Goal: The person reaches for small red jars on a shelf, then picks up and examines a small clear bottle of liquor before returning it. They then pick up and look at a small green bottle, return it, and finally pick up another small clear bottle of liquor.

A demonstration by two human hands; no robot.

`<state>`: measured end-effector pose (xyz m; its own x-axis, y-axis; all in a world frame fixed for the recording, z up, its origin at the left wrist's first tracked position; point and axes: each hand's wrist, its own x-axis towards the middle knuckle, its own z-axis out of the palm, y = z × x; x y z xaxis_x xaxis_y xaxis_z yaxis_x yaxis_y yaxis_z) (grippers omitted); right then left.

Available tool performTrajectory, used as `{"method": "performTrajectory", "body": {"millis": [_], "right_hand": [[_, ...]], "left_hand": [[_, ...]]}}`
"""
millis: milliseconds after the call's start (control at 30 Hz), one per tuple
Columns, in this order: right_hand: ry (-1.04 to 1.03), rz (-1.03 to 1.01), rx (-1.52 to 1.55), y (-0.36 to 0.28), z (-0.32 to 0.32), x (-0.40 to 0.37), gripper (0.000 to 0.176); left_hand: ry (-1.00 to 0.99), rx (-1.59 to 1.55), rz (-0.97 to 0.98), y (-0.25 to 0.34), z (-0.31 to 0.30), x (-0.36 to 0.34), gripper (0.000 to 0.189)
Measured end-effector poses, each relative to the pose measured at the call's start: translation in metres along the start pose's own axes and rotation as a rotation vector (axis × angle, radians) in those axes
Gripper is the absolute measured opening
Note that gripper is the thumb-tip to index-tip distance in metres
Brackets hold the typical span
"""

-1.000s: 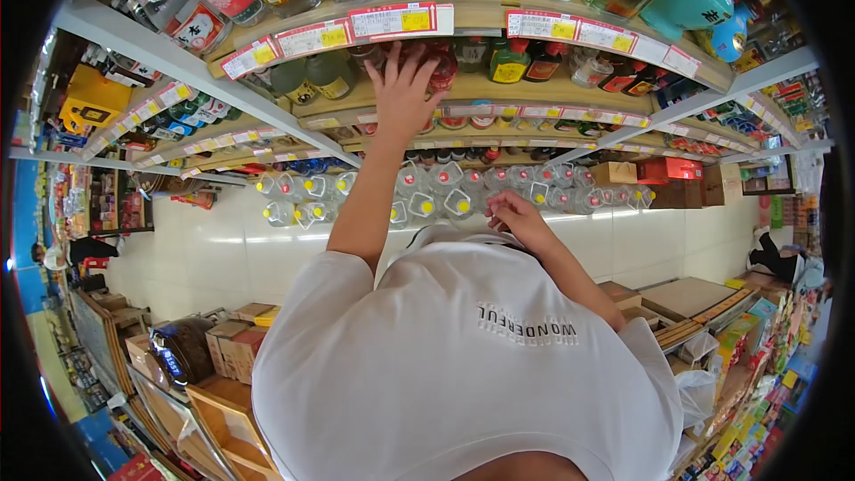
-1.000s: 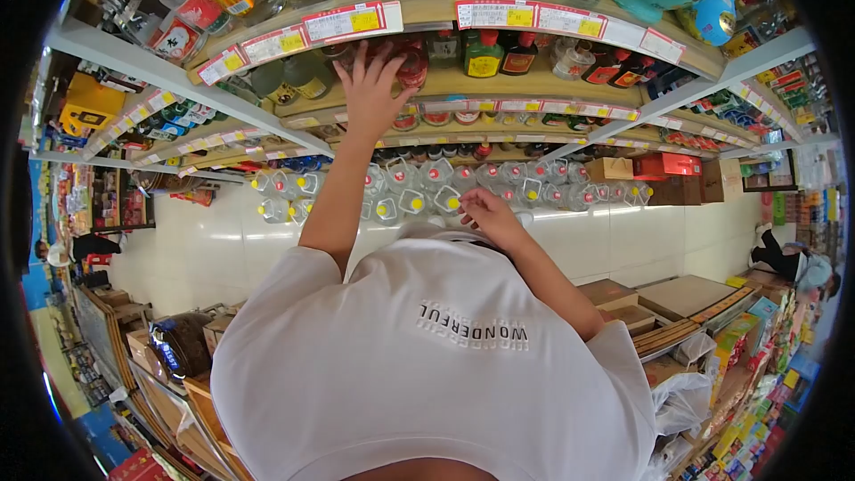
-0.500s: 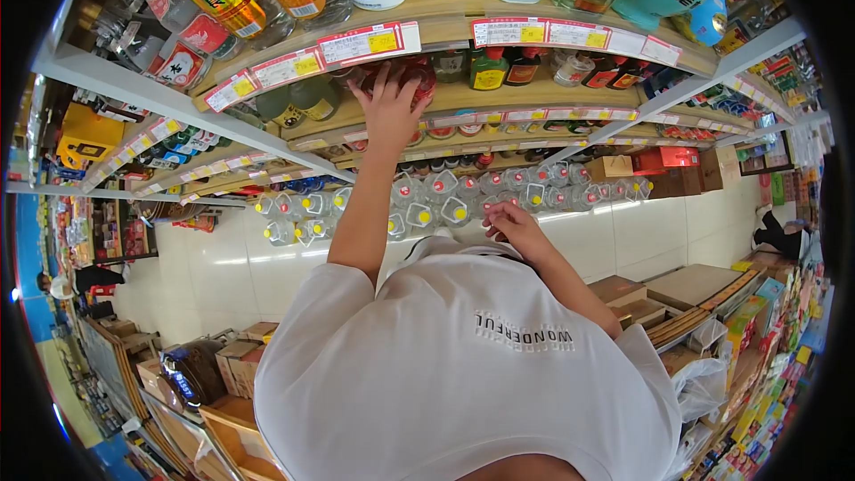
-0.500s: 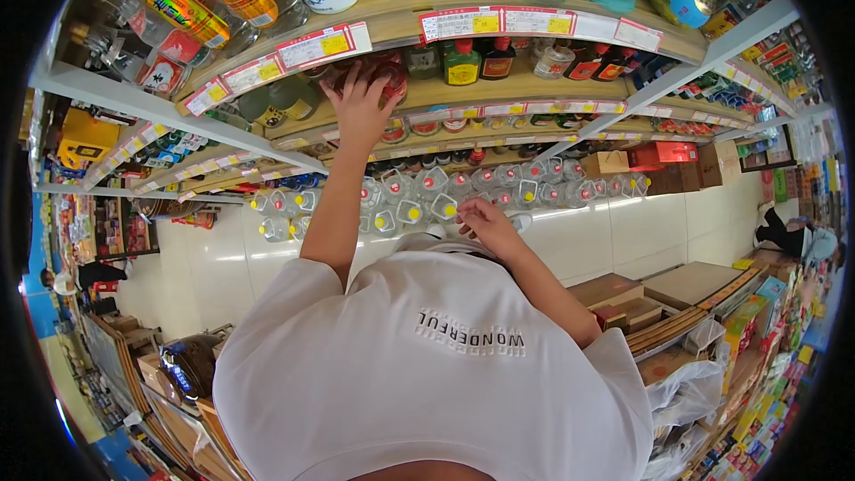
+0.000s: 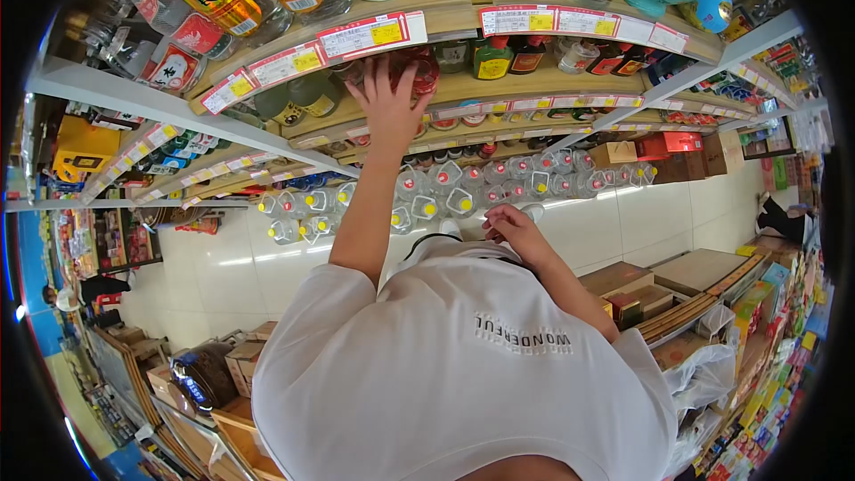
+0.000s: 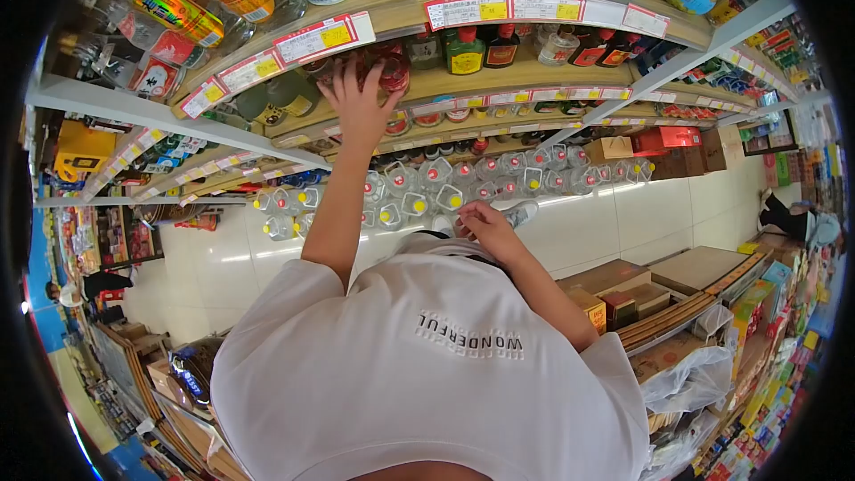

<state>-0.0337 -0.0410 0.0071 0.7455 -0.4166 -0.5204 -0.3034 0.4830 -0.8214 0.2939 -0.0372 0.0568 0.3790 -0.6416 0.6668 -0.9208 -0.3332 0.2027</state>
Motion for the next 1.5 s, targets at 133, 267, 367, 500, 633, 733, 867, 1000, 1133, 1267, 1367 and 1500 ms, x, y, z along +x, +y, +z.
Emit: {"method": "performTrajectory", "body": {"millis": [133,267,367,500,633,733,867,1000,1133,1267,1367,1500], "right_hand": [[0.030,0.015,0.010,-0.004,0.007,-0.002,0.020],[0.005,0.020,-0.010,0.001,0.010,0.004,0.020],[-0.019,0.016,-0.026,0.001,0.013,0.009,0.019],[-0.020,0.009,-0.024,-0.001,0.017,0.011,0.019],[-0.019,-0.026,-0.051,0.001,0.013,0.019,0.019],[-0.027,-0.064,-0.061,0.001,0.009,0.022,0.021],[-0.047,-0.031,-0.111,-0.022,0.014,0.021,0.020],[-0.063,-0.035,-0.125,-0.032,0.015,0.023,0.019],[-0.073,-0.055,-0.135,-0.035,0.015,0.025,0.019],[-0.061,-0.058,-0.137,-0.037,0.017,0.024,0.020],[-0.059,-0.059,-0.135,-0.036,0.019,0.023,0.019],[-0.065,-0.066,-0.090,-0.025,0.019,0.022,0.019]], "left_hand": [[-0.008,-0.046,-0.058,-0.013,-0.003,-0.013,0.058],[-0.016,-0.089,-0.018,-0.023,-0.001,-0.020,0.055],[-0.024,-0.079,0.000,-0.027,-0.001,-0.019,0.053],[-0.010,-0.130,-0.005,-0.030,0.001,-0.019,0.052],[-0.008,-0.079,-0.020,-0.029,0.001,-0.019,0.051],[-0.019,-0.060,-0.013,-0.032,0.007,-0.023,0.052],[0.012,-0.032,0.016,-0.037,0.008,-0.027,0.051],[0.051,-0.074,0.057,-0.027,-0.015,-0.014,0.047],[0.043,-0.030,0.100,-0.051,-0.018,-0.002,0.051],[-0.061,0.056,0.116,-0.074,-0.009,0.007,0.054],[-0.118,0.094,0.118,-0.075,-0.008,0.007,0.053],[-0.132,0.095,0.067,-0.069,-0.010,0.005,0.049]]}}
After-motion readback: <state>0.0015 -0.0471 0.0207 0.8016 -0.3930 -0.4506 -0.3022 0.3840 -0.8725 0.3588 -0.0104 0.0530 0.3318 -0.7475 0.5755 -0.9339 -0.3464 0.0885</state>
